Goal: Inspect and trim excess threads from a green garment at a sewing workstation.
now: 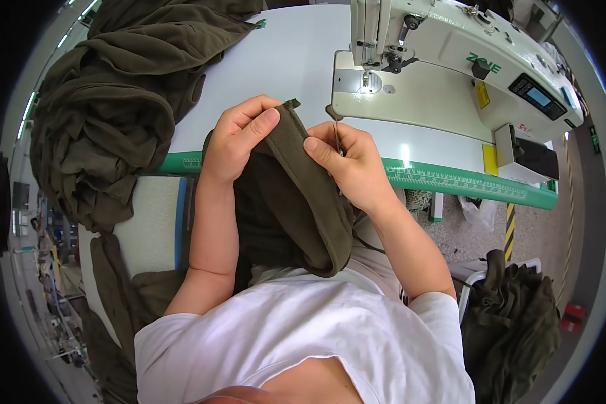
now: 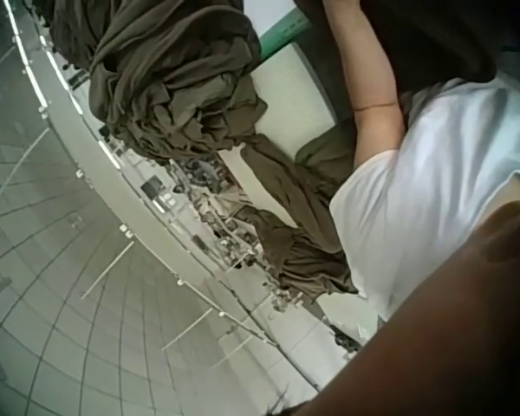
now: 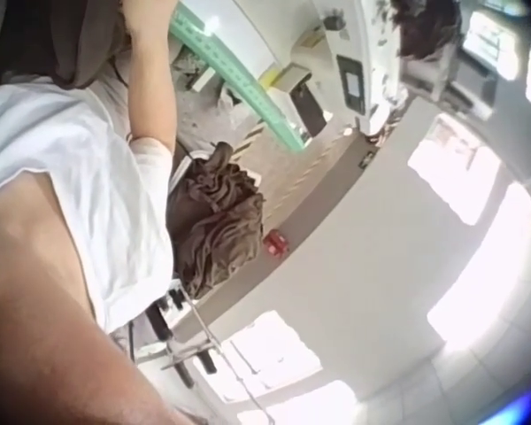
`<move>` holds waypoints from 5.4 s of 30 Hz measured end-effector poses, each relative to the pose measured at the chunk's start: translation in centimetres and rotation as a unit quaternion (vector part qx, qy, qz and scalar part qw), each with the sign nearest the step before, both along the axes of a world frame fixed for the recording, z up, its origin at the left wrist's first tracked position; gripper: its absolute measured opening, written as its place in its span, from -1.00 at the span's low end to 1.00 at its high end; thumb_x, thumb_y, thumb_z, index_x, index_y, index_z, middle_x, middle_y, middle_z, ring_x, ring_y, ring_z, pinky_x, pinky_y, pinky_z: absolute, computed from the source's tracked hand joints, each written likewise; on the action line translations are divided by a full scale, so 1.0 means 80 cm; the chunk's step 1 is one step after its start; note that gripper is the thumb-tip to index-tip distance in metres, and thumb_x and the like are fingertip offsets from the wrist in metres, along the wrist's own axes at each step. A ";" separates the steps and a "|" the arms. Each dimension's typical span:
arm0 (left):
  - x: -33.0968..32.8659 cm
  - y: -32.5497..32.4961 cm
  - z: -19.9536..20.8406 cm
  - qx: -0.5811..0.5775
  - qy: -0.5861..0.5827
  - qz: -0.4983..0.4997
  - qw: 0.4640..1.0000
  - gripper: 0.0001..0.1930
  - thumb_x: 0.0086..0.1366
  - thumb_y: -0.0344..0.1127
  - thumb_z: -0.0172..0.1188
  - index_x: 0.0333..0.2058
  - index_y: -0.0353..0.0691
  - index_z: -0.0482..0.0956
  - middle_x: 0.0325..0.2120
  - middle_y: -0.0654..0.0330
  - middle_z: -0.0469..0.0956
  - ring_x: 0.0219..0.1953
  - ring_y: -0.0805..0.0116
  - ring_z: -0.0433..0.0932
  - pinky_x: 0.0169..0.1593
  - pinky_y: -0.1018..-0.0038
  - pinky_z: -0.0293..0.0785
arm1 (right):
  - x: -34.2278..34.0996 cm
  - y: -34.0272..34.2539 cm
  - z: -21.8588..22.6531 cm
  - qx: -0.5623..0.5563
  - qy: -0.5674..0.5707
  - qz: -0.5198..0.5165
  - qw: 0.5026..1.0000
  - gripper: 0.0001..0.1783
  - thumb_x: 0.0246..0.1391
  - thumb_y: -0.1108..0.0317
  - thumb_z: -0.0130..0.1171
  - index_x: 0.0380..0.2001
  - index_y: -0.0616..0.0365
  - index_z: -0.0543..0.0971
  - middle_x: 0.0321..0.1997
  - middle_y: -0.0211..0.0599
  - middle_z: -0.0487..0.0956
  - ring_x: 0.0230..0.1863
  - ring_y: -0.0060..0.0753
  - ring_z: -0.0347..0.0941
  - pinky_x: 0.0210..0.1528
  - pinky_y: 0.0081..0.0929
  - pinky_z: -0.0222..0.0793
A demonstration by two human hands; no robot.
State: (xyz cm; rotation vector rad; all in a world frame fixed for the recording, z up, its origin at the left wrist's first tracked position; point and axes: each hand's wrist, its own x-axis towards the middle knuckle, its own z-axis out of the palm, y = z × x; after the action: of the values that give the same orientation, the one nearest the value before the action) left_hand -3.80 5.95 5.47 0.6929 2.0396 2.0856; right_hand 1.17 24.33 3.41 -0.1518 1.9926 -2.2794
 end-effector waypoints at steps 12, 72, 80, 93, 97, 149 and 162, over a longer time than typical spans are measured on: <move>0.000 0.005 -0.005 0.034 -0.057 0.002 0.998 -0.77 0.32 -0.26 0.05 -0.39 -0.33 0.51 -0.57 0.47 0.37 -0.48 0.74 0.24 -0.39 0.73 0.18 | -0.005 -0.004 -0.002 -0.071 0.007 0.002 0.997 -0.86 0.14 0.34 0.10 -0.36 0.19 0.54 -0.55 -0.62 0.40 -0.60 -0.78 0.19 -0.61 -0.76 0.04; 0.017 0.020 -0.018 0.059 -0.072 0.037 0.995 -0.57 0.07 -0.54 0.24 -0.16 -0.34 0.18 -0.47 0.19 0.53 -0.43 0.58 0.48 -0.35 0.65 0.43 | -0.015 0.018 0.007 0.300 0.255 -0.132 0.910 -0.85 -0.21 0.58 0.22 -0.45 0.23 0.55 -0.56 -0.28 0.52 -0.56 -0.53 0.43 -0.50 -0.63 0.32; 0.019 0.018 -0.018 0.032 -0.052 0.050 0.997 -0.58 0.07 -0.54 0.24 -0.17 -0.32 0.18 -0.47 0.17 0.54 -0.43 0.57 0.48 -0.35 0.65 0.43 | -0.008 0.017 0.010 0.340 0.309 -0.073 0.885 -0.86 -0.20 0.57 0.22 -0.46 0.24 0.54 -0.53 -0.30 0.54 -0.55 -0.51 0.44 -0.50 -0.59 0.32; 0.020 0.025 -0.024 0.006 -0.027 0.053 0.998 -0.60 0.05 -0.56 0.23 -0.19 -0.32 0.20 -0.48 0.16 0.55 -0.43 0.57 0.49 -0.38 0.64 0.43 | -0.012 0.019 0.009 0.368 0.282 -0.128 0.877 -0.85 -0.26 0.57 0.21 -0.49 0.26 0.53 -0.55 -0.31 0.50 -0.57 -0.55 0.39 -0.52 -0.61 0.28; 0.017 0.020 -0.024 0.037 -0.051 0.055 0.996 -0.60 0.06 -0.55 0.22 -0.19 -0.33 0.19 -0.47 0.16 0.55 -0.43 0.57 0.49 -0.37 0.64 0.43 | -0.008 0.027 0.013 0.276 0.237 -0.154 0.919 -0.88 -0.22 0.56 0.21 -0.49 0.26 0.54 -0.56 -0.34 0.49 -0.57 -0.58 0.36 -0.52 -0.65 0.27; 0.010 0.013 -0.036 0.115 -0.124 0.039 0.985 -0.55 0.10 -0.57 0.21 -0.10 -0.32 0.17 -0.40 0.16 0.53 -0.38 0.51 0.51 -0.27 0.60 0.47 | -0.008 0.022 0.004 0.278 0.316 -0.078 0.904 -0.91 -0.17 0.56 0.21 -0.49 0.21 0.53 -0.56 -0.35 0.51 -0.60 -0.57 0.38 -0.54 -0.64 0.28; 0.022 0.022 -0.034 0.011 -0.059 0.051 0.997 -0.55 0.11 -0.59 0.20 -0.08 -0.32 0.16 -0.41 0.16 0.54 -0.37 0.53 0.50 -0.25 0.62 0.44 | -0.017 0.016 0.008 0.474 0.336 -0.024 0.814 -0.86 -0.21 0.55 0.21 -0.46 0.21 0.53 -0.49 -0.30 0.53 -0.57 -0.39 0.43 -0.53 -0.55 0.31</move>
State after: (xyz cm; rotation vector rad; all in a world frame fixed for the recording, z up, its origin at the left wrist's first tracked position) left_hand -2.01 7.71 2.74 0.4659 2.0322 2.1505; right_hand -0.20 25.62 4.08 -0.8868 3.2143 -1.0059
